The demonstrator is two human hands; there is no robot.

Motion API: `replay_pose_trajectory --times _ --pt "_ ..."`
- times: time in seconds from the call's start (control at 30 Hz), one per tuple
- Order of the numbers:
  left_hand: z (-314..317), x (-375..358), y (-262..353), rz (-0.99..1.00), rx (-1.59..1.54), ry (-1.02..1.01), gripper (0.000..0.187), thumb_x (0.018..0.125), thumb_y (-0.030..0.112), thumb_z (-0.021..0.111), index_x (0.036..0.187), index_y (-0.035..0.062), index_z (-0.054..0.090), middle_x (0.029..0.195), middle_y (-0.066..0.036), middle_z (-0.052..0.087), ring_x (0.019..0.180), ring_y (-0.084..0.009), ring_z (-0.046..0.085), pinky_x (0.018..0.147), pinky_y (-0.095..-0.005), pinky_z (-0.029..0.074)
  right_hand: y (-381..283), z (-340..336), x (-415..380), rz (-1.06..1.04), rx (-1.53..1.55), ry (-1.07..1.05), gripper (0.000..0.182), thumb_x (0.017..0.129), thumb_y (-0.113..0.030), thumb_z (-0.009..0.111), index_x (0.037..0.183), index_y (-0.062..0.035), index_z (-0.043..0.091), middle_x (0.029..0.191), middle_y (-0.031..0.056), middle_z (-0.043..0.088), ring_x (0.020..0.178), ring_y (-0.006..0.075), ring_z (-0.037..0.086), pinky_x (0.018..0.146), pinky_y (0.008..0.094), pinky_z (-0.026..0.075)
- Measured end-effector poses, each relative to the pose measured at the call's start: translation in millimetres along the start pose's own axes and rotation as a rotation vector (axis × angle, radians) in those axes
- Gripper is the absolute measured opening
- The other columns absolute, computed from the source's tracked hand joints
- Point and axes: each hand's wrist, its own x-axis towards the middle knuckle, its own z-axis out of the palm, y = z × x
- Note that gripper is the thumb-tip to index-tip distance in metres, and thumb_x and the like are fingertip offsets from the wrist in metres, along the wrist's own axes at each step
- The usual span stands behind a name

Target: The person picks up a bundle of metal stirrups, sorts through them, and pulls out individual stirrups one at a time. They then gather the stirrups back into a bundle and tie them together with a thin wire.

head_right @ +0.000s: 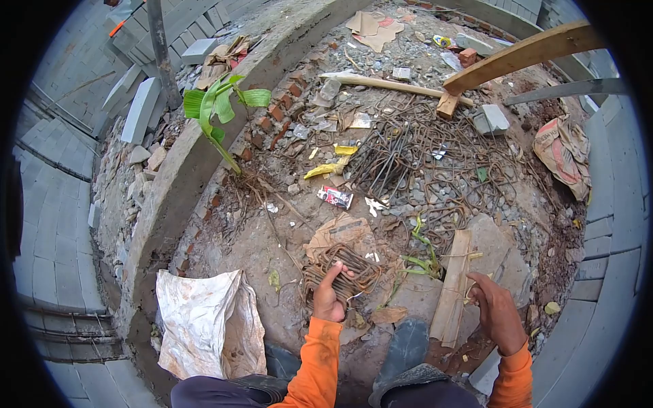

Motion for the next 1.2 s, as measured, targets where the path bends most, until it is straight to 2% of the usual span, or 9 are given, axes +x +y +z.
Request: replay_pose_trajectory --times 0.2,0.3,0.4,0.5,0.63,0.67,0.8,1.03,1.2 --pt "5.0 -1.2 -1.3 0.008 0.017 0.007 0.011 0.094 0.015 0.068 0.093 0.0050 0.064 0.086 -0.004 0.065 0.082 -0.0183 0.065 0.077 -0.0320 0.053 -2.3 -19.1 -6.8 -0.229 -0.512 -0.015 0.011 0.088 0.003 0.054 0.095 -0.0040 0.059 0.085 0.0133 0.065 0.076 0.0324 0.063 0.067 0.0411 0.048" --pt "2.9 -1.0 0.0 0.021 0.005 -0.015 0.011 0.093 0.014 0.069 0.095 0.0040 0.065 0.087 -0.004 0.066 0.082 -0.0176 0.065 0.080 -0.0318 0.053 15.2 -19.1 -4.6 -0.270 -0.524 0.127 0.013 0.085 0.007 0.053 0.090 -0.0041 0.058 0.084 0.0131 0.061 0.082 0.0316 0.060 0.069 0.0402 0.047" --pt "-9.6 6.4 0.8 0.044 0.009 -0.017 0.009 0.095 0.013 0.066 0.096 0.0042 0.064 0.087 -0.004 0.064 0.083 -0.0179 0.064 0.081 -0.0316 0.052 52.5 -27.8 -5.7 0.013 -0.205 0.062 0.016 0.081 0.010 0.054 0.089 -0.0036 0.056 0.084 0.0129 0.055 0.084 0.0331 0.058 0.071 0.0408 0.046" --pt "-14.9 10.1 6.5 0.076 -0.042 -0.044 0.009 0.096 0.012 0.064 0.100 0.0049 0.062 0.088 -0.003 0.062 0.083 -0.0168 0.062 0.080 -0.0309 0.052 60.6 -22.8 -10.8 -0.128 -0.258 0.031 0.016 0.080 0.012 0.053 0.087 -0.0027 0.055 0.083 0.0139 0.052 0.081 0.0333 0.057 0.072 0.0405 0.046" --pt "-25.5 14.0 12.2 0.092 0.007 -0.047 0.008 0.097 0.013 0.064 0.099 0.0064 0.061 0.087 -0.002 0.062 0.084 -0.0161 0.061 0.080 -0.0309 0.052 66.7 -10.5 -23.2 -0.061 -0.180 -0.023 0.020 0.080 0.008 0.055 0.096 -0.0038 0.058 0.083 0.0132 0.051 0.080 0.0345 0.057 0.073 0.0390 0.047" --pt "-29.0 15.3 13.8 0.086 -0.009 -0.058 0.008 0.097 0.014 0.064 0.099 0.0067 0.061 0.087 -0.002 0.062 0.084 -0.0160 0.061 0.080 -0.0316 0.052 81.0 -5.8 -27.3 -0.117 -0.174 -0.033 0.020 0.087 0.002 0.056 0.106 -0.0043 0.060 0.082 0.0101 0.053 0.077 0.0279 0.057 0.072 0.0368 0.047" --pt "-26.4 11.7 15.8 0.075 0.000 -0.026 0.007 0.097 0.014 0.063 0.098 0.0075 0.061 0.087 -0.002 0.062 0.084 -0.0160 0.062 0.080 -0.0341 0.052 70.5 -1.0 -40.2 0.285 0.298 -0.152 0.024 0.098 -0.017 0.063 0.118 -0.0039 0.060 0.081 0.0049 0.055 0.073 0.0135 0.052 0.068 0.0334 0.046" --pt "-24.1 15.0 3.7 0.047 -0.028 -0.080 0.008 0.096 0.013 0.064 0.099 0.0060 0.061 0.088 -0.002 0.062 0.084 -0.0176 0.061 0.081 -0.0341 0.052 83.3 48.2 -55.3 0.243 0.223 -0.026 0.046 0.089 -0.007 0.071 0.127 -0.0027 0.046 0.092 0.0116 0.054 0.079 0.0244 0.055 0.072 0.0343 0.046" --pt "-20.6 14.6 -1.7 0.032 0.002 -0.077 0.009 0.096 0.012 0.064 0.100 0.0048 0.061 0.088 -0.003 0.062 0.085 -0.0179 0.061 0.080 -0.0312 0.051 55.7 41.6 -49.2 0.184 -0.350 0.135 0.071 0.077 -0.005 0.077 0.138 -0.0031 0.040 0.116 0.0170 0.048 0.104 0.0311 0.050 0.091 0.0421 0.041"
